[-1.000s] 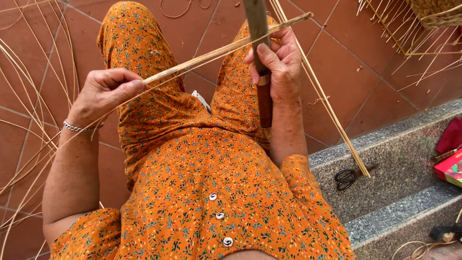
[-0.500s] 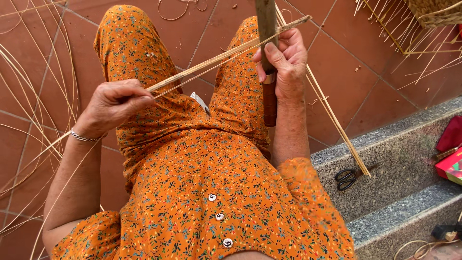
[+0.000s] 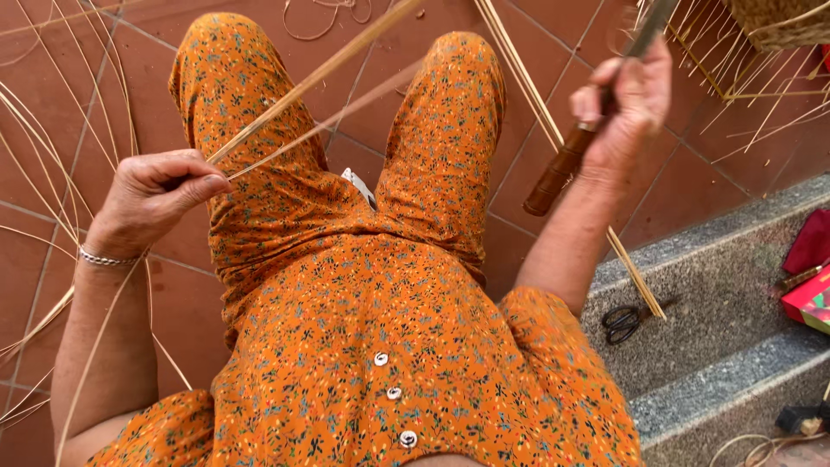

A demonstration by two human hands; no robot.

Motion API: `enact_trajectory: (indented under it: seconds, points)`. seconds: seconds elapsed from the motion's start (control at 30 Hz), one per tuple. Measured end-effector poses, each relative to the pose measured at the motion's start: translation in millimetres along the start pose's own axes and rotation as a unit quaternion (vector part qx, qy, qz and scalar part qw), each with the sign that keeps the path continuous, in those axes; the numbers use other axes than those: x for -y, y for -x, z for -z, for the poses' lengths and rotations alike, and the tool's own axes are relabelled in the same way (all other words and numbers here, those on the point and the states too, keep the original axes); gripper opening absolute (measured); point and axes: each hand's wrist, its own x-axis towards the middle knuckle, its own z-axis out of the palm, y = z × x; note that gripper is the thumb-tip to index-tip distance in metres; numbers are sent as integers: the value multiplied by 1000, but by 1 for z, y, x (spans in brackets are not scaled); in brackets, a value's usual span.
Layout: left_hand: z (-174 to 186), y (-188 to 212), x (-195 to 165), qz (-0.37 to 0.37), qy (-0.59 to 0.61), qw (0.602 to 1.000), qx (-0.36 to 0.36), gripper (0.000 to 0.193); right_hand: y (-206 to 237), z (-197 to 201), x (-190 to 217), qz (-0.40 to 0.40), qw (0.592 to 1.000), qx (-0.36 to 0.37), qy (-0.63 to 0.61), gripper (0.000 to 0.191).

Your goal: The person sits on outdoor steps and splits long bamboo strips into thinner strands, drawing a knife along the strip and pulling the split lengthwise by hand. They then bend and flex the split strands, working them across their lap.

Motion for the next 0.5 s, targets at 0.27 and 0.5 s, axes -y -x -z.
enact_trajectory:
  seconds: [0.27,0.5]
  points:
    - [-34,-62,-9,-116,-97,988,-32,9,40,-52,-42,-140,964,202,-99,52]
    - [-39,-90,-28,-142,89,982,-84,7,53,-103,-90,-327,905,233,-143,55]
